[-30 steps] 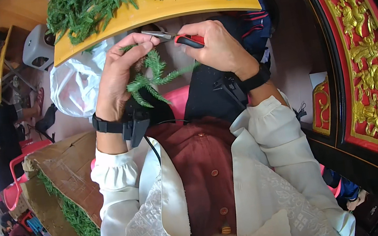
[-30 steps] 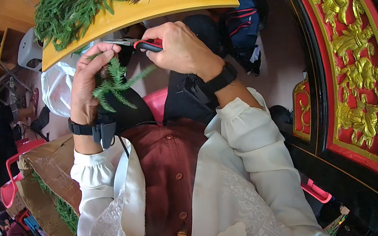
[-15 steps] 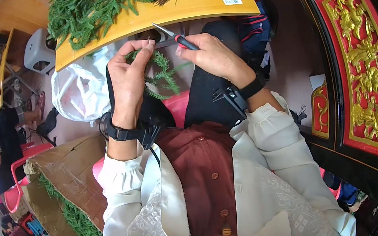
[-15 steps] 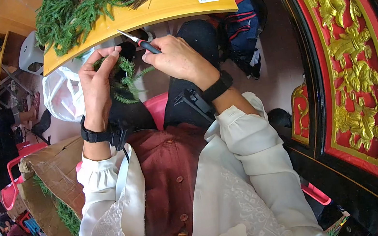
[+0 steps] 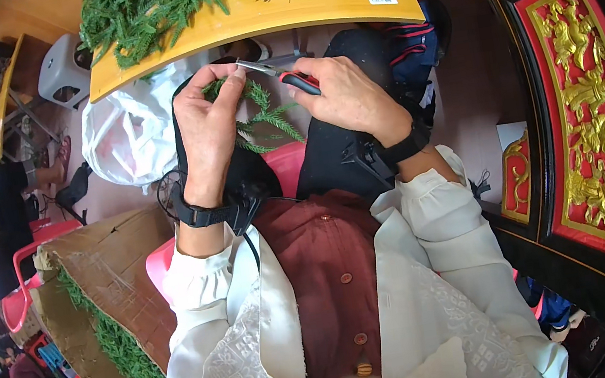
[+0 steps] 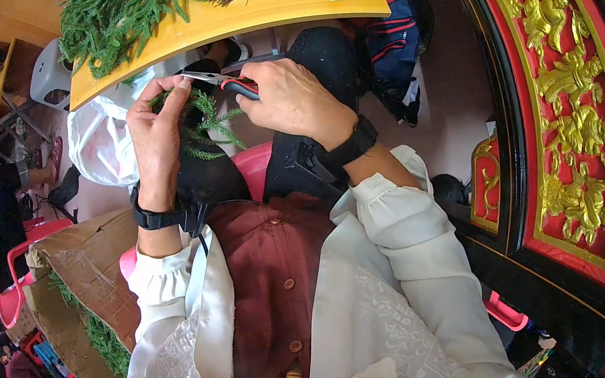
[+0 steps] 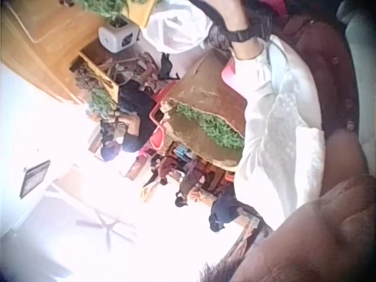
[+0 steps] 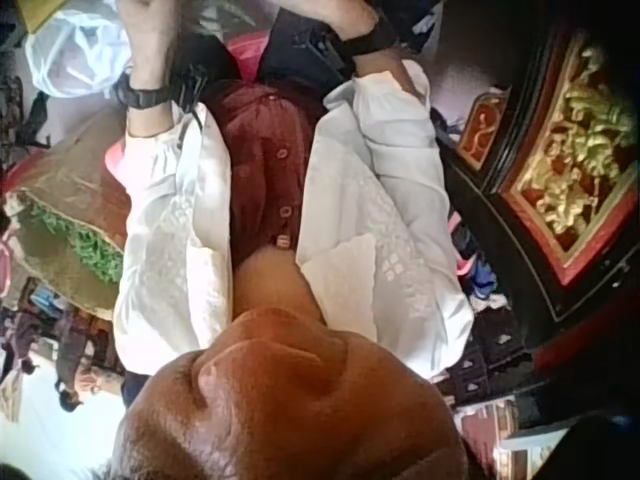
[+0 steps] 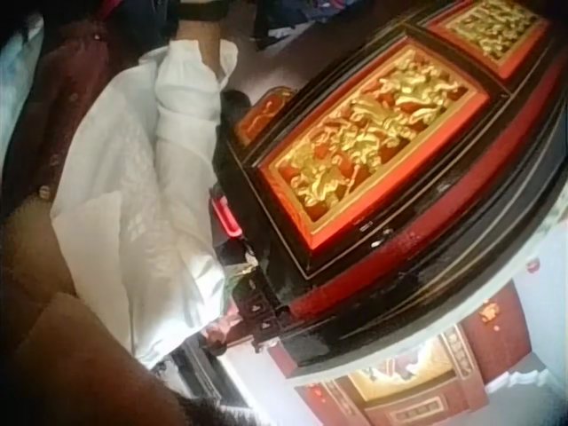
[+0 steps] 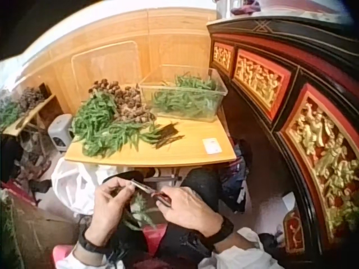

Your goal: Trimming and bundling green plant sprigs at a workbench.

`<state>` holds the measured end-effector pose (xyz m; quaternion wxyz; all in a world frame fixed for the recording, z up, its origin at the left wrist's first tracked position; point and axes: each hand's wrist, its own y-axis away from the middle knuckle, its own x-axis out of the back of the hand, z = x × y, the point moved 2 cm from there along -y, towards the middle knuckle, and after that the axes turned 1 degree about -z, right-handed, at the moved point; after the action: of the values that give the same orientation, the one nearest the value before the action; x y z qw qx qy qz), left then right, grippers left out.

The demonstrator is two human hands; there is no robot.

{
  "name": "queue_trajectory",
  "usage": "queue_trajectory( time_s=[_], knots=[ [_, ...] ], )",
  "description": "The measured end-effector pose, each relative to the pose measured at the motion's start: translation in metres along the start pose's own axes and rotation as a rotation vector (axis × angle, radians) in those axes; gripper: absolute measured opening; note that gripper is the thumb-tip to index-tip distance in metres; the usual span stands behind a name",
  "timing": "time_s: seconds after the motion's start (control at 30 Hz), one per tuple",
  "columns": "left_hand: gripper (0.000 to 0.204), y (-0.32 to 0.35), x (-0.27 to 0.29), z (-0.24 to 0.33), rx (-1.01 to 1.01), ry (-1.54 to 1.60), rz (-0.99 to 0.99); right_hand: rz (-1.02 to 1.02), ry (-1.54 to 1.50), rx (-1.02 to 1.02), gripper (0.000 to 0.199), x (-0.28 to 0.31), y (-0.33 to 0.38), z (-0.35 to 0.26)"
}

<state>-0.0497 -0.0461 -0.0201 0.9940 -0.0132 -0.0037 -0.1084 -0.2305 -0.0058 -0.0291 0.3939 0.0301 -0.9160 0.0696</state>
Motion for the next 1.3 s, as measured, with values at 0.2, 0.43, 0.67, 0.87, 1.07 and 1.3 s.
queue_trajectory(
  time_s=[0.2,0.43,0.67,0.87,1.07,1.3],
  knots=[
    [0.013,0.0,0.001,-0.002,0.013,-0.049,-0.023,-0.02,0.049,-0.036,0.022,0.004,0.001,-0.003],
    [0.013,-0.001,0.004,-0.006,0.08,0.047,0.011,0.01,0.104,-0.064,0.018,0.002,-0.001,-0.008],
    [0.015,-0.002,0.019,-0.018,0.248,0.256,-0.107,0.083,0.216,-0.038,0.017,-0.006,-0.007,-0.008],
    [0.016,-0.01,0.034,-0.032,0.261,0.457,-0.059,0.393,0.686,0.28,0.017,-0.018,-0.026,-0.022],
    [0.017,-0.011,0.045,-0.034,0.34,0.602,-0.024,0.444,1.178,0.668,0.013,-0.006,-0.058,-0.051],
    [0.015,-0.013,0.045,-0.034,0.11,0.541,0.12,0.467,1.073,0.674,0.016,0.007,-0.065,-0.073]
  ],
)
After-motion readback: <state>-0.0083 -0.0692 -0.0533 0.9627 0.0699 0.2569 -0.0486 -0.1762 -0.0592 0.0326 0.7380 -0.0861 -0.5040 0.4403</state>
